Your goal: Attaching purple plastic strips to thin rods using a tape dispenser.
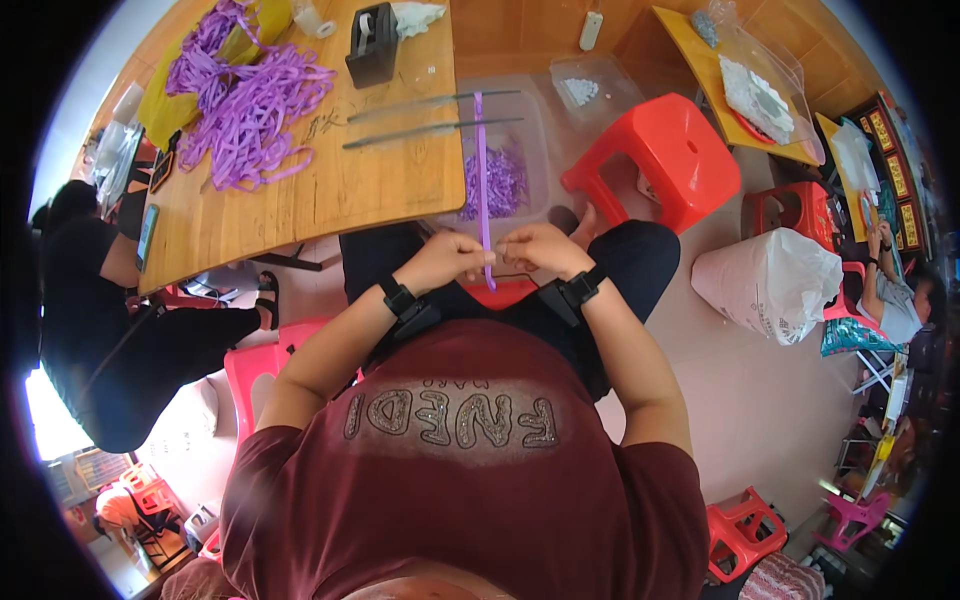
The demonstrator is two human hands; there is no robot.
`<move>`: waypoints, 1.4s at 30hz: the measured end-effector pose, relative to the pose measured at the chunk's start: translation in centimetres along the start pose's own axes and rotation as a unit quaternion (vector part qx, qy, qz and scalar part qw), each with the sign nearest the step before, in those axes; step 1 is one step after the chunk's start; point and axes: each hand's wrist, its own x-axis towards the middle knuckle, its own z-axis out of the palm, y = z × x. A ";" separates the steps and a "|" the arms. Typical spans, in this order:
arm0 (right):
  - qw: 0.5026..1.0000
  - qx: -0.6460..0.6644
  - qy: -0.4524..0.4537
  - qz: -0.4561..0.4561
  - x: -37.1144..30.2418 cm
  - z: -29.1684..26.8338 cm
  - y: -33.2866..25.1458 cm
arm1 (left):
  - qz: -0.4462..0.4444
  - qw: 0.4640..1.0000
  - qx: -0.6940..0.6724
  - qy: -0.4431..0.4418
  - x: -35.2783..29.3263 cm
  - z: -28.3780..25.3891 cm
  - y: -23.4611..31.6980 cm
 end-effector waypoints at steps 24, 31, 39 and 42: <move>0.984 0.002 -0.150 -0.098 -5.3 4.7 0.9 | -0.032 0.950 -0.290 -0.115 -1.5 0.0 0.0; 0.978 0.045 -0.187 -0.081 -5.2 4.7 1.1 | -0.017 0.987 -0.100 -0.125 -1.4 1.1 0.4; 0.979 0.008 -0.097 -0.177 -6.9 5.4 -1.0 | 0.117 0.969 0.211 -0.048 -0.5 0.8 -0.3; 0.986 0.000 -0.065 -0.154 -7.8 4.1 -3.0 | 0.145 0.951 0.271 -0.044 -1.0 1.3 -1.3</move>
